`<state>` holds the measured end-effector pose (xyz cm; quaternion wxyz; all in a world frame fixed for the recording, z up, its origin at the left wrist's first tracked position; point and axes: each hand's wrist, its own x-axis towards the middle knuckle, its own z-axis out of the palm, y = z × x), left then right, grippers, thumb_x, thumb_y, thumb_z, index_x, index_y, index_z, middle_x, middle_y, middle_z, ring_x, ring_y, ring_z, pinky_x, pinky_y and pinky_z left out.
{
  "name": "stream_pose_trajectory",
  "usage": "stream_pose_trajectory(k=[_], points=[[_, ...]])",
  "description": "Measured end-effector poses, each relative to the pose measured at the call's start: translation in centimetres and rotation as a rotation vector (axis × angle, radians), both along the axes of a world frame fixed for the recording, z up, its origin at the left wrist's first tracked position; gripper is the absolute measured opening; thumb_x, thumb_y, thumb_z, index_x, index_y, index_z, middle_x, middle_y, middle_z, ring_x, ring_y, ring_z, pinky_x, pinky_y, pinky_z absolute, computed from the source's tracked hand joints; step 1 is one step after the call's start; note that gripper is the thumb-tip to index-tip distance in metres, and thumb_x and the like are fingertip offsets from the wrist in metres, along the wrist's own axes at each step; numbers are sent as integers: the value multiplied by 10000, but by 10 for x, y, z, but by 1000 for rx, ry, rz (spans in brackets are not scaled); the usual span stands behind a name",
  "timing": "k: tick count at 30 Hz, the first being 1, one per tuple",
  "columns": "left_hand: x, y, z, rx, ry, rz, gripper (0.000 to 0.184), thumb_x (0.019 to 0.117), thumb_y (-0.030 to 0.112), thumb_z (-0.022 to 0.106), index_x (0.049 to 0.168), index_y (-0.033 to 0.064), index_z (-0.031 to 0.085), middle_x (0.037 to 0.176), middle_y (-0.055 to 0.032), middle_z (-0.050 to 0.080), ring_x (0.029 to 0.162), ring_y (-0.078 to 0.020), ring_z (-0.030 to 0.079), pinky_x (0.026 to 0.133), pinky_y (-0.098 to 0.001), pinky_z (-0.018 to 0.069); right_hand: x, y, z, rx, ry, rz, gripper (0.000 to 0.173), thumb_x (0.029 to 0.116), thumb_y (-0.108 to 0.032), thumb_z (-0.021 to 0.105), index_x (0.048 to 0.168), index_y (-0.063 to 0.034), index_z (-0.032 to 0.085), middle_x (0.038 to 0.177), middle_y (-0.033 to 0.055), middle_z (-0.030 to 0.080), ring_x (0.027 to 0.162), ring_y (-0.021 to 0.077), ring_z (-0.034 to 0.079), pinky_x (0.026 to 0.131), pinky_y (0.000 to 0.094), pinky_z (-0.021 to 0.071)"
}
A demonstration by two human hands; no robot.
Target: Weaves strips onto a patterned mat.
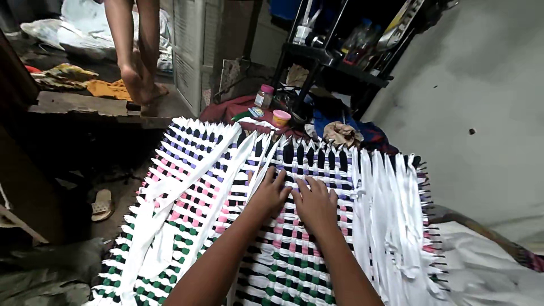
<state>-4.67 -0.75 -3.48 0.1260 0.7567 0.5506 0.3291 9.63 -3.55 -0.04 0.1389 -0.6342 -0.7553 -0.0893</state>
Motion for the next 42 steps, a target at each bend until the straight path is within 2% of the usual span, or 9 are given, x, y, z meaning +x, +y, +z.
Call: stream_pose_trajectory(k=[6,10,16,20,25,29,32,36,42], points=[[1,13,14,-75,74,15,538,1109,428,366,1561,146,439,1614,-192,369,1496,-381,341,1179,-733,54,-2,21,10,-76,-37,-12,473,1112,-378,402,1502,-147,537,1527,157,515,1465,435,376,1135,721,234],[-7,15,2,35,-45,-11,511,1092,361,449,1551,137,454,1615,-221,340,1507,-391,307,1200,-695,75,-1,24,9,-49,-31,14,464,1111,-358,407,1496,-137,541,1492,183,545,1442,462,393,1114,743,236],[-36,13,-4,-41,-4,79,595,1093,503,361,1633,263,297,1695,-102,255,1589,-360,77,1193,-710,-58,1,23,4,23,-6,14,434,1092,-360,470,1464,-165,577,1465,167,569,1425,457,413,1115,729,243],[-57,13,-3,-27,-150,182,475,1105,342,401,1495,97,519,1567,-168,457,1514,-381,299,1207,-655,161,1,22,5,25,17,15,422,1090,-346,480,1454,-159,585,1451,180,575,1420,462,416,1118,733,232],[-77,18,18,-127,-503,135,419,1042,54,412,1433,33,564,1460,-198,551,1382,-343,488,1131,-571,371,2,21,3,50,43,26,416,1086,-340,492,1443,-151,593,1445,187,576,1409,483,417,1104,743,234],[-79,21,29,-177,-774,103,433,999,-45,370,1372,-34,588,1426,-207,569,1345,-289,517,1117,-486,400,3,21,4,50,59,43,423,1086,-342,492,1444,-140,591,1447,198,572,1408,500,409,1100,754,228],[-73,20,30,-172,-638,158,403,1024,23,404,1373,6,605,1403,-199,592,1340,-313,525,1105,-529,405,5,22,2,80,56,57,416,1082,-339,503,1432,-137,600,1428,216,579,1389,513,424,1085,760,246],[-52,11,5,-11,-53,212,447,1086,302,415,1492,172,549,1545,-94,512,1476,-411,347,1160,-684,224,4,22,2,76,45,58,409,1084,-333,502,1427,-133,600,1431,231,573,1381,539,420,1072,773,250],[-45,6,-1,-81,5,194,518,1111,394,333,1602,233,379,1688,-20,292,1563,-379,173,1205,-678,66,9,25,-2,116,47,95,421,1085,-313,492,1433,-96,588,1421,258,569,1374,555,419,1072,780,240]])
